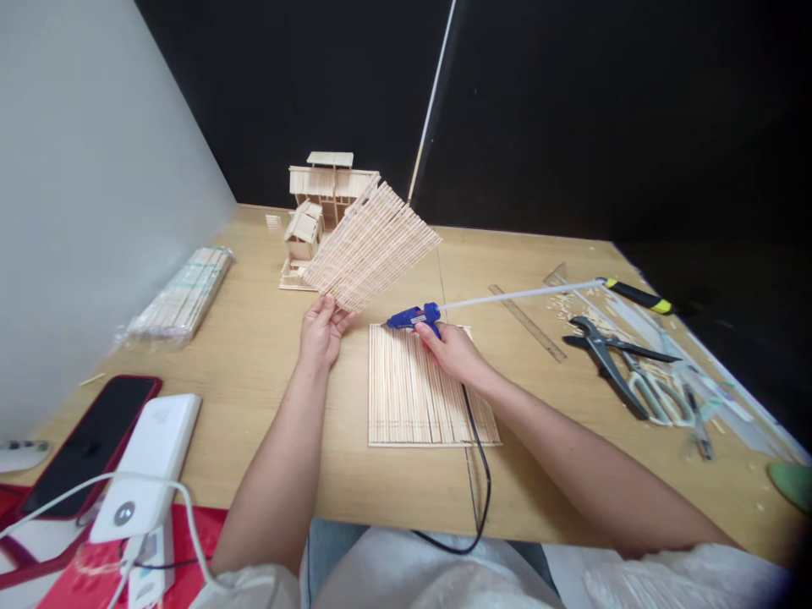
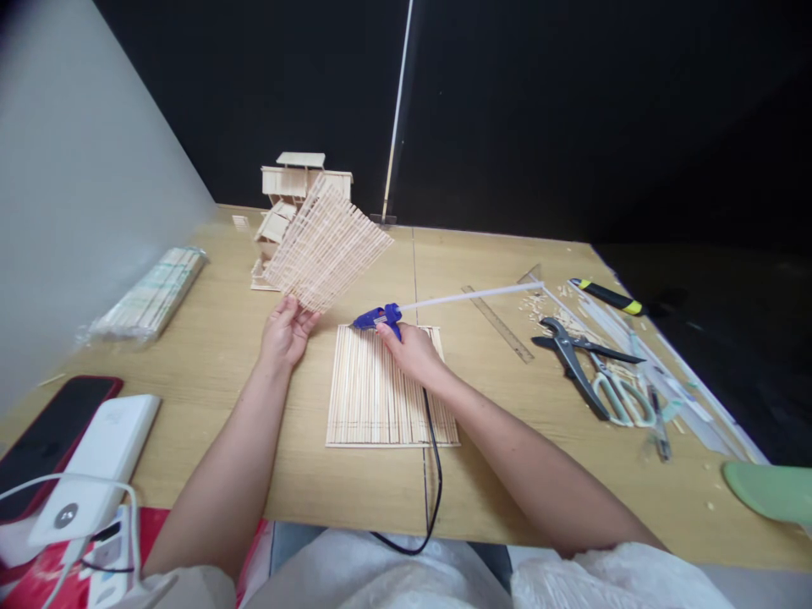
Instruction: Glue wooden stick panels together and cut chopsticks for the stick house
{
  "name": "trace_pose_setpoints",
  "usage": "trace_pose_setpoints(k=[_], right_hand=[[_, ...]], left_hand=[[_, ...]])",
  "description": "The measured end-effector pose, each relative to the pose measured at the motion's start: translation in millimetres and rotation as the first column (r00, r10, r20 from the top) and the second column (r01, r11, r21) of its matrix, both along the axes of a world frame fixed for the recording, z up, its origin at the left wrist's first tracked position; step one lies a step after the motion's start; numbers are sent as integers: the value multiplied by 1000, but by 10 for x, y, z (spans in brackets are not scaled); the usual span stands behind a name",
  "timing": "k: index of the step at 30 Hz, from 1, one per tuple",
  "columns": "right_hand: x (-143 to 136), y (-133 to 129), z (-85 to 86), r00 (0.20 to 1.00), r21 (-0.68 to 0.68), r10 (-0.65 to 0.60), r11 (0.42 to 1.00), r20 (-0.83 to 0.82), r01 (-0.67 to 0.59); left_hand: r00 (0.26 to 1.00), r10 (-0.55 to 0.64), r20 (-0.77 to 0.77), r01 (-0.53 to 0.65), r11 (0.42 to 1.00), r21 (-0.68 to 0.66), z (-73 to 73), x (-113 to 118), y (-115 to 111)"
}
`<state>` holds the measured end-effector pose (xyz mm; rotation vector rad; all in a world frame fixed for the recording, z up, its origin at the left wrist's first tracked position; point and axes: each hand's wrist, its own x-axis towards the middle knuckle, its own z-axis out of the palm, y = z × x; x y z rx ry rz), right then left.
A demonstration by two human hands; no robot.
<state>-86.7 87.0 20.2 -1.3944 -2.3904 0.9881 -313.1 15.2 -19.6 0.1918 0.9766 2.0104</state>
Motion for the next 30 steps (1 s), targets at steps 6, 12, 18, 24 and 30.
trace_pose_setpoints(k=[6,12,18,24,30], right_hand=[[-2,2,-18,1000,5,5,1000,-6,-5],[45,6,-18,1000,-2,-9,1000,-1,9],[116,14,-3,1000,14,-28,999,11,28],[143,4,-26,999,2,-47,999,-24,47],[148,-18,-52,988,-75,-75,995,-132,65]], left_hand=[[1000,-6,4,6,1000,-8,1,-2,4],[1000,-13,-3,13,1000,-13,19,3,-3],[1000,-13,-8,13,1000,-8,32,13,-4],[999,-20,-32,19,1000,-17,13,-4,-5],[999,-21,-24,21,1000,-20,-17,-17,3]])
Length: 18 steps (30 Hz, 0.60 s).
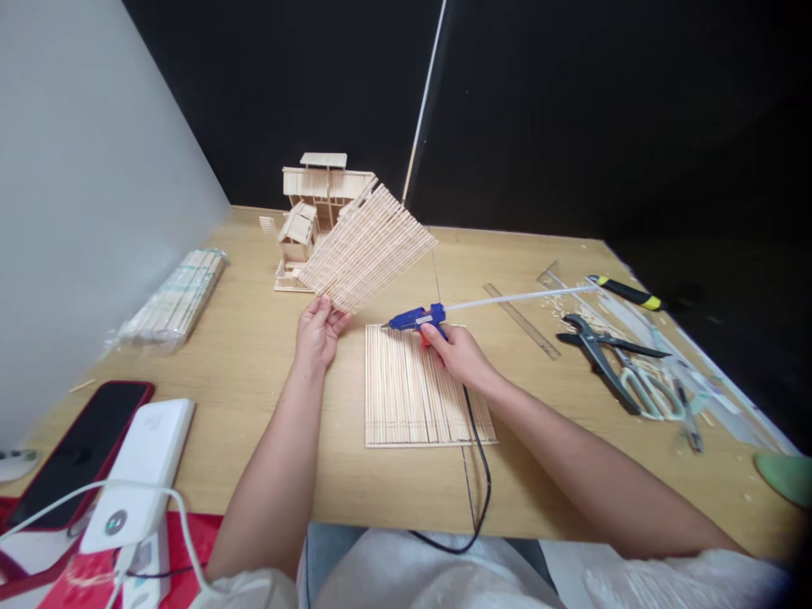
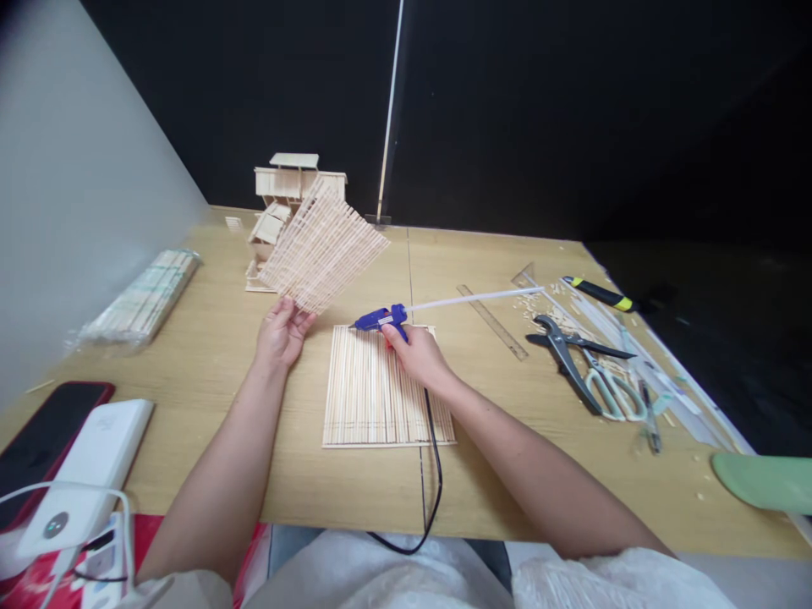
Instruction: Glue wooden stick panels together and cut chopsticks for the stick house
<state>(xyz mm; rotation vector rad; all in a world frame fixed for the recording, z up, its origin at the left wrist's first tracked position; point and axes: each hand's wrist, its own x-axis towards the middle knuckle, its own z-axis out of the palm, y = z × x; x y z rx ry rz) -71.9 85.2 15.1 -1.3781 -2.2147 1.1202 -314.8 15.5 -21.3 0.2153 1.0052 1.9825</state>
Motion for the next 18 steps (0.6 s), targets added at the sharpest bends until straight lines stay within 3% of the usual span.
trace_pose_setpoints(k=[10,18], right_hand=[[-25,50,24,972,164,1,986,236,-41],[54,65,44,946,197,-22,979,325,-45]], left_hand=[[1000,-7,3,7,1000,11,16,6,-8],[1000,3,-4,-3,1000,9,5,5,0]])
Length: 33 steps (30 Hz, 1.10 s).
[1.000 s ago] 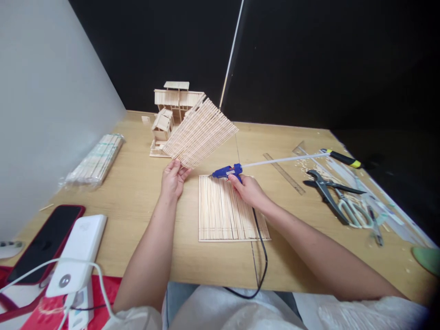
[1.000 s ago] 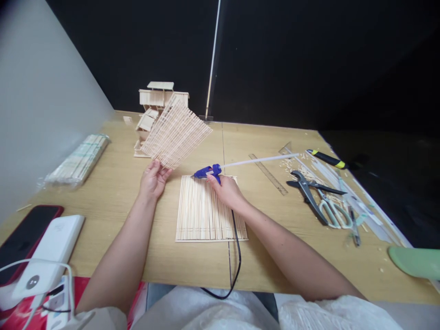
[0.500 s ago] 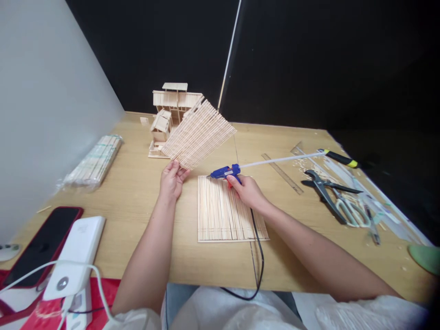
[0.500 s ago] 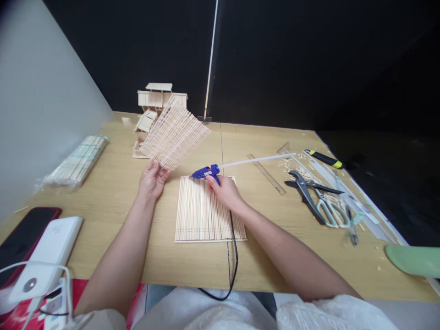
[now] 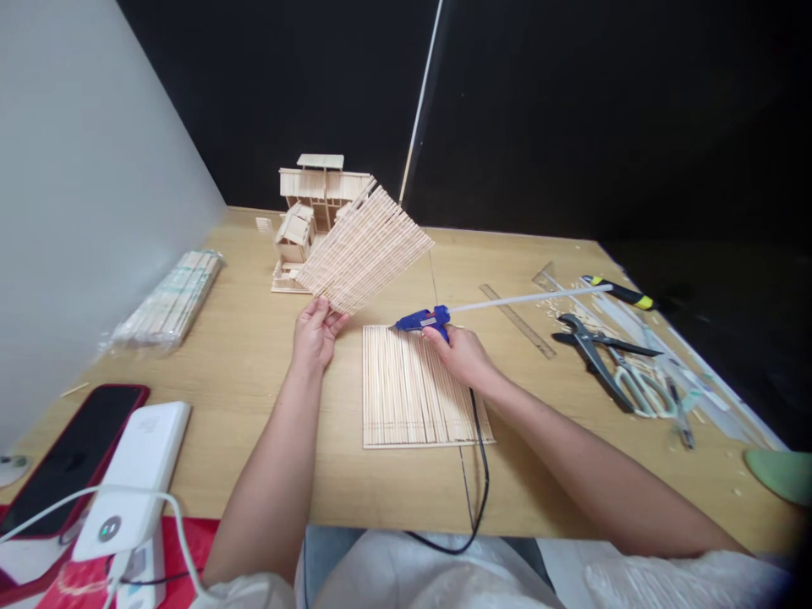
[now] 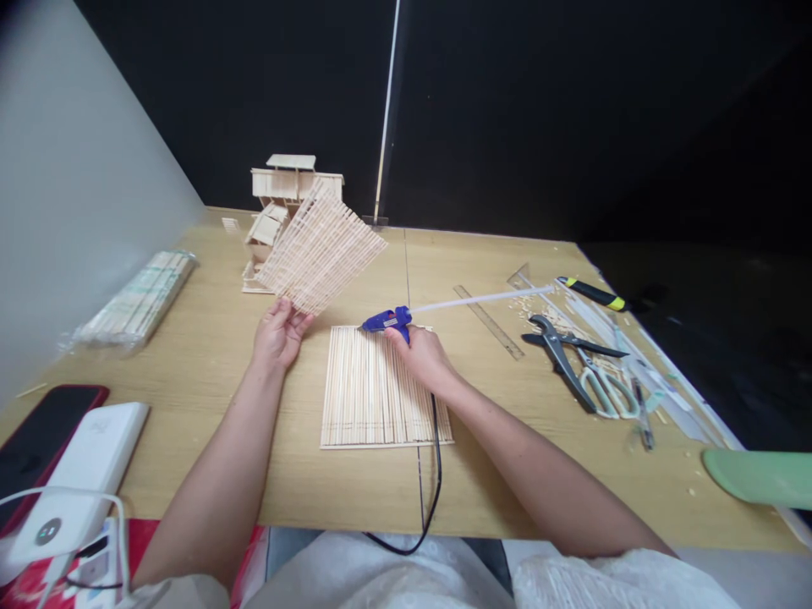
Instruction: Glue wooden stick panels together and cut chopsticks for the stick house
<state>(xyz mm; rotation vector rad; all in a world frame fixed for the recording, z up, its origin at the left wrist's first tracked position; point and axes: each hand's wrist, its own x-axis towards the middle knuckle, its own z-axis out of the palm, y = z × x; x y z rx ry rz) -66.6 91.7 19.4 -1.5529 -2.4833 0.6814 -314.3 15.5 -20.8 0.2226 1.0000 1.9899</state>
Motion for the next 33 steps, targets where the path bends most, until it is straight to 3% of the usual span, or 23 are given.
trace_pose_setpoints(k=[11,27,33], right_hand=[[84,-25,-31,975,-60,-26,998,-223,13],[118,19,-24,995,-47,-42,998,-94,38],[179,35,-91,976,-33,-46,999,-213,40]], left_hand=[[1000,6,-2,-6,1000,-14,35,20,-10],[1000,5,4,-5,1000,-11,41,20,-10],[1000,7,13,-7,1000,-13,21,13,-9]])
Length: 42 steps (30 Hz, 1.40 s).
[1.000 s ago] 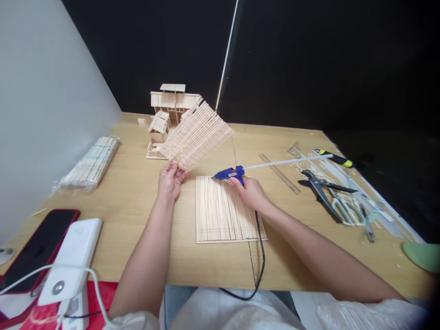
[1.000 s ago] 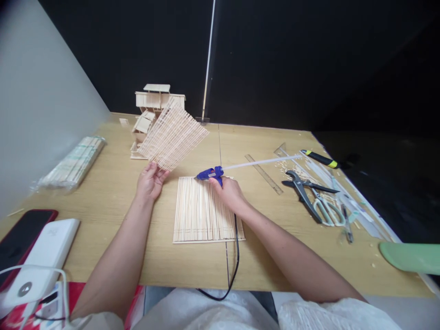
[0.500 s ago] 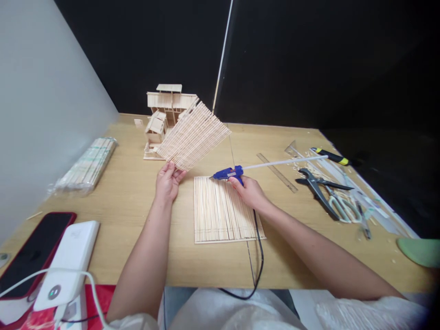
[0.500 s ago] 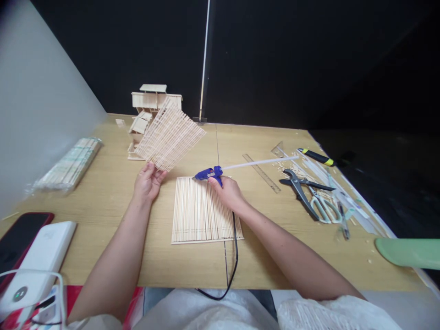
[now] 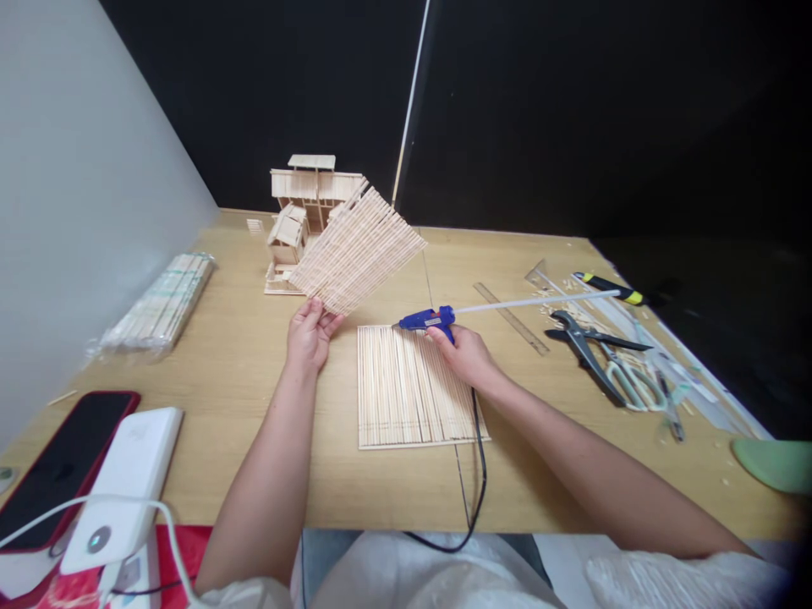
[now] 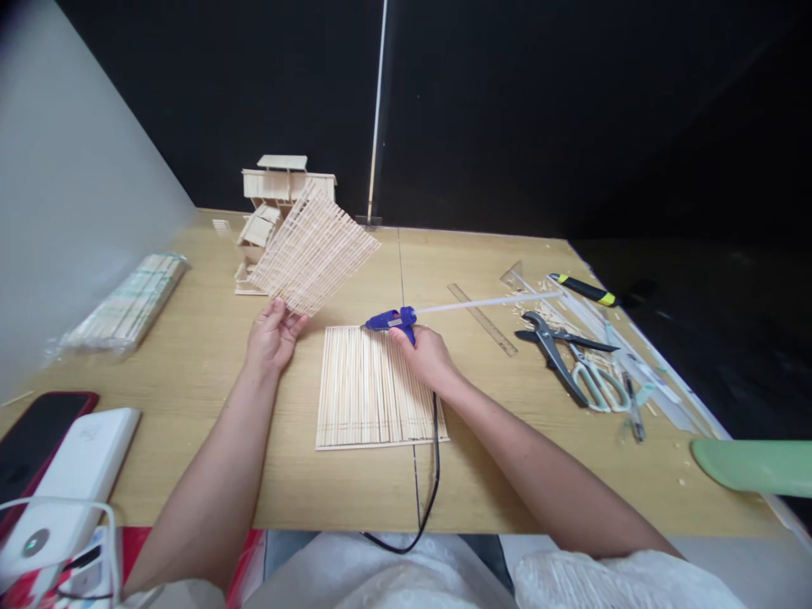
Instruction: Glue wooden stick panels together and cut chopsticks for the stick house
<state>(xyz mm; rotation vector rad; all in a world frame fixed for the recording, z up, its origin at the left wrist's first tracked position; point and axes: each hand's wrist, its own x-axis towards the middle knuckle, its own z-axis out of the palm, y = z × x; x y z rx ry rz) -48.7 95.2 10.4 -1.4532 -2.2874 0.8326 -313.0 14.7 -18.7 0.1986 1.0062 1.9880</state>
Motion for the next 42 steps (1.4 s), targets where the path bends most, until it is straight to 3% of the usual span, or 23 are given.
trace_pose_setpoints(k=[7,14,22,34,42], right_hand=[[17,-24,-19,989,-83,7,996,-147,-19],[4,17,-77,998,6,27,1000,-65,-26],[32,13,-57,1000,5,5,1000,8,-5],[144,-4,-39,982,-81,-15,997,-188,0],[120,18,-57,994,-39,-5,999,-106,1]], left_hand=[[1000,-2,-10,2,1000,9,-16,-4,9],[1000,-2,-6,2,1000,15,-2,2,11],[1000,13,10,-13,1000,-9,30,12,16],[1000,4,13,-4,1000,6,26,12,5],[1000,13,13,-13,1000,2,32,22,5]])
